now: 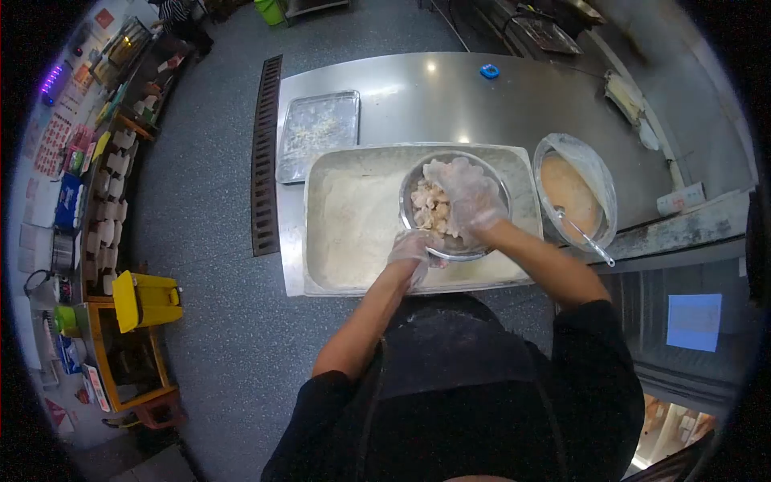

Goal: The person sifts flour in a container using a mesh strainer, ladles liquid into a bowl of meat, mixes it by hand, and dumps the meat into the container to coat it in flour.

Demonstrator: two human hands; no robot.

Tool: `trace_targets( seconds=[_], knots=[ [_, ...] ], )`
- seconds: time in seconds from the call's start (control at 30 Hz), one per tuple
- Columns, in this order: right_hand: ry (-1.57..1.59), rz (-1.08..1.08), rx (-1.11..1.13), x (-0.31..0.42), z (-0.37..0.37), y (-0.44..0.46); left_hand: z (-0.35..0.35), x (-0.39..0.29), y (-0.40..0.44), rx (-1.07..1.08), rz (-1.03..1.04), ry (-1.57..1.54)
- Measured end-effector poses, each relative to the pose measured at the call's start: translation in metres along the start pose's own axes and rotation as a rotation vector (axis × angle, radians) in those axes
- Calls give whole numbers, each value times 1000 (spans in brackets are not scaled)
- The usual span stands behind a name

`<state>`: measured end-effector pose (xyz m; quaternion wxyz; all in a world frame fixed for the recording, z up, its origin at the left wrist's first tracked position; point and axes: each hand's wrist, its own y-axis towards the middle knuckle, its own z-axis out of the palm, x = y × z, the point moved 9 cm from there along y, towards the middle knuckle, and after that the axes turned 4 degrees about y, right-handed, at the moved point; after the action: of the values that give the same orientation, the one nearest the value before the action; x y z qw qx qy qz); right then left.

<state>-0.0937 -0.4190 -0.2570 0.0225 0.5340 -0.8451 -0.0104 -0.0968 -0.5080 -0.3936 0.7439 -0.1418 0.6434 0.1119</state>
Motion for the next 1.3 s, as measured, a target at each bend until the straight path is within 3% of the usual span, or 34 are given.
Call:
trace_targets(
  seconds=[0.03,0.1,0.13,0.2,0.23,0.33,0.4,0.43,0.5,0.53,0.63,0.7,0.73,0.8,0.83,0.87,0.93,1.07,1.13,1.23,1.27,1.3],
  knots=[
    [-14,-1,0,10,-8,-4,-7,-13,-4,-32,-120,-11],
    [67,-64,54,37,-11,-12,-25,-27,-5,2,-45,414],
    [59,-63,59,33,-10,-12,-30,-21,-6,2,-43,405],
    [297,-410,160,46,-3,-16,-37,-35,-10,-31,326,715],
    [296,-404,162,35,-3,-14,-41,-20,-9,-25,327,711],
    [832,43,353,-8,14,13,-51,17,-6,61,103,205],
    [281,87,646,3,40,26,-43,24,-23,229,-367,-350],
    [280,93,646,11,45,29,-44,21,-24,234,-367,-351],
    [377,28,784,31,70,29,-46,9,-23,274,-196,76],
    [374,29,787,34,86,30,-47,14,-21,274,-196,72],
    [45,-260,864,50,121,13,-47,40,-8,274,-207,-77],
    [11,-405,463,70,98,6,-52,52,-6,159,-245,-464],
    [16,-403,468,78,87,-3,-54,47,-8,159,-252,-467],
    [-94,-495,96,98,19,-8,-70,27,-16,-46,-436,-668],
    [-172,-537,-54,104,-5,-13,-82,-3,-24,-79,-380,-474],
    [-248,-562,-205,109,-29,-19,-83,2,-21,-90,-373,-487],
    [1321,271,326,59,8,-11,-90,23,-21,-233,-382,-747],
    [1019,163,473,36,22,-10,-90,27,-23,-219,-375,-618],
    [570,281,452,28,51,-6,-80,21,-21,-107,-187,-264],
    [175,252,270,22,73,8,-68,17,-21,-119,-158,-239],
    [181,253,267,15,87,12,-68,12,-19,-124,-146,-230],
    [266,158,168,15,91,18,-61,19,-19,-104,-265,-445]
  ],
)
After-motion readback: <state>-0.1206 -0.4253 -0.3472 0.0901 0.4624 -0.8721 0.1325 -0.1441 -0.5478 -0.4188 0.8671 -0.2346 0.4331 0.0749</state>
